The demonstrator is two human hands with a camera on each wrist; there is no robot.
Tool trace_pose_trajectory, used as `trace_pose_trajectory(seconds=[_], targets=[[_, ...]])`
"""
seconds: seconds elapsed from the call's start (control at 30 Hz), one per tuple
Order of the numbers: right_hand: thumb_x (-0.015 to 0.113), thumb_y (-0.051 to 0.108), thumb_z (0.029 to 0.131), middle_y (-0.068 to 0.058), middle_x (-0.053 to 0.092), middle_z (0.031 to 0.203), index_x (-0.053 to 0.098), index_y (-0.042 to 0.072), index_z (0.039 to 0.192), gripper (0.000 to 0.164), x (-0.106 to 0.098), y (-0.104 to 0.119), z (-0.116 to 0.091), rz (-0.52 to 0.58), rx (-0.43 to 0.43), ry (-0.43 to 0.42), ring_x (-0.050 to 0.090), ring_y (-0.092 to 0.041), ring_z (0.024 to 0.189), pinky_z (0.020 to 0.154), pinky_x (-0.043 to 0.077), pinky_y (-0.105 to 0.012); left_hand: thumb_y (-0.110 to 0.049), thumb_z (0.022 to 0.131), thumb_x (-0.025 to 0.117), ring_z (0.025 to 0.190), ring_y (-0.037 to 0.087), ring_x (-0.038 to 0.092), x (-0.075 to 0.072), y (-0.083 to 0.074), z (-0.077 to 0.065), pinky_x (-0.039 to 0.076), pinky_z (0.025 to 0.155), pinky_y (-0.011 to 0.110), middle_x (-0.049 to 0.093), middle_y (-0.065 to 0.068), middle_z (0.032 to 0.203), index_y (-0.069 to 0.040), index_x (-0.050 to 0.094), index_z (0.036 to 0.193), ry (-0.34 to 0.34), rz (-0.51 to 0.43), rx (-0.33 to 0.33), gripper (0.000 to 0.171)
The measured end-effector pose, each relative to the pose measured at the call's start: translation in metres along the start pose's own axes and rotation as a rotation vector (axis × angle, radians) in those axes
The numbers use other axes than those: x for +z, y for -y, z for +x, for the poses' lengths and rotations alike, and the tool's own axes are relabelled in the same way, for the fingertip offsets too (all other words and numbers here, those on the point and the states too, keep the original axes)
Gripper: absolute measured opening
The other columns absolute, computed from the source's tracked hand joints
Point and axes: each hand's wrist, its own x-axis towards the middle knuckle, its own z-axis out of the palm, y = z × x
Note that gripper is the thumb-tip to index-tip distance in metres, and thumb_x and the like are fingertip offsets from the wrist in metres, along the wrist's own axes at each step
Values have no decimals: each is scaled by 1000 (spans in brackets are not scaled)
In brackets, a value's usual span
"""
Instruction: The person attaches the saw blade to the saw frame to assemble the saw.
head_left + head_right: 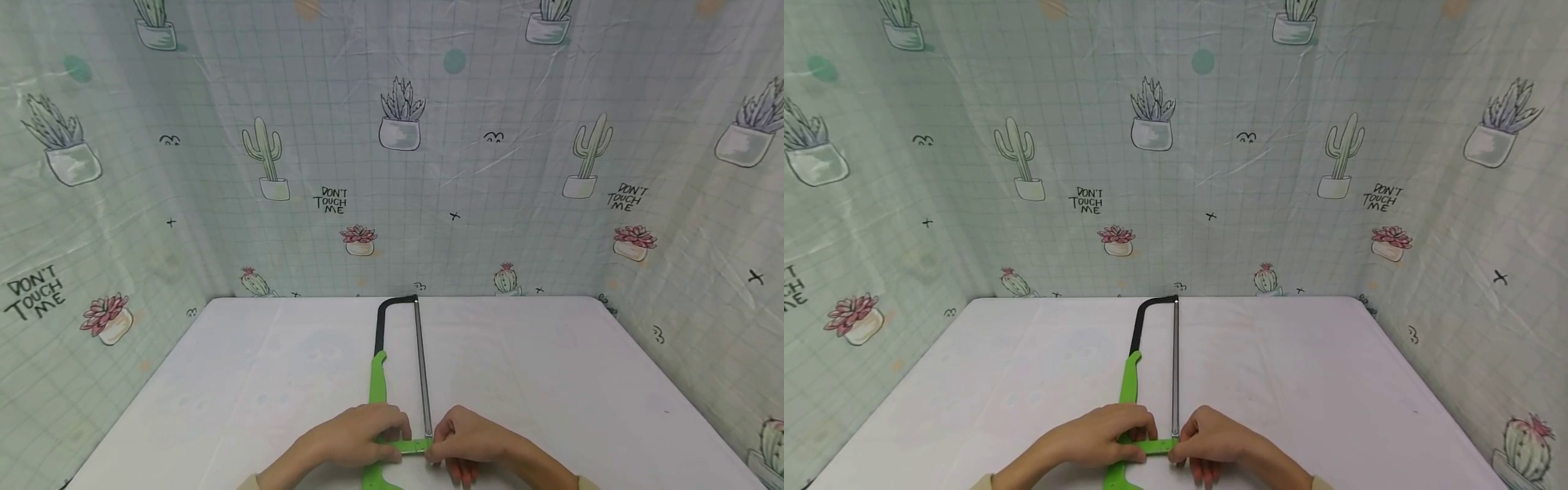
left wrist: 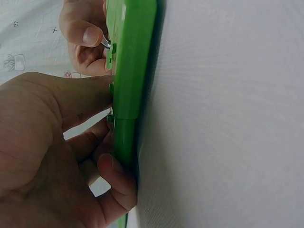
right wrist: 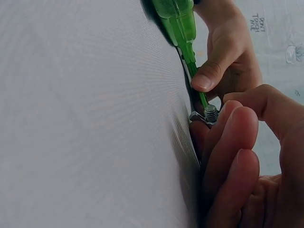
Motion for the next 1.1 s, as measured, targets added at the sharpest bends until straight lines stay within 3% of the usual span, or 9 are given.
trace_pose_trajectory(seconds=[0.63,0.9,1.1], targets=[[69,22,89,2,58,49,60,10,70,24,-4,-7,2,15,-53,86,50,-2,37,39,39,-16,-36,95,72,92,-7,54,4,3,1,48,80,19,61,-21,99,-29,69,110,-9,8,0,17],[68,22,90,2,59,50,59,-13,81,37,-5,-8,3,34,-57,114,51,-1,37,39,40,-15,-35,94,73,91,-7,54,6,3,0,48,81,19,60,-22,98,-30,68,109,-11,-1,-19,16],[68,22,90,1,60,52,58,-19,87,42,-6,-8,3,39,-63,124,51,-1,38,39,39,-15,-35,94,73,90,-6,53,6,4,0,48,80,19,59,-22,98,-30,68,109,-11,-10,-20,17]])
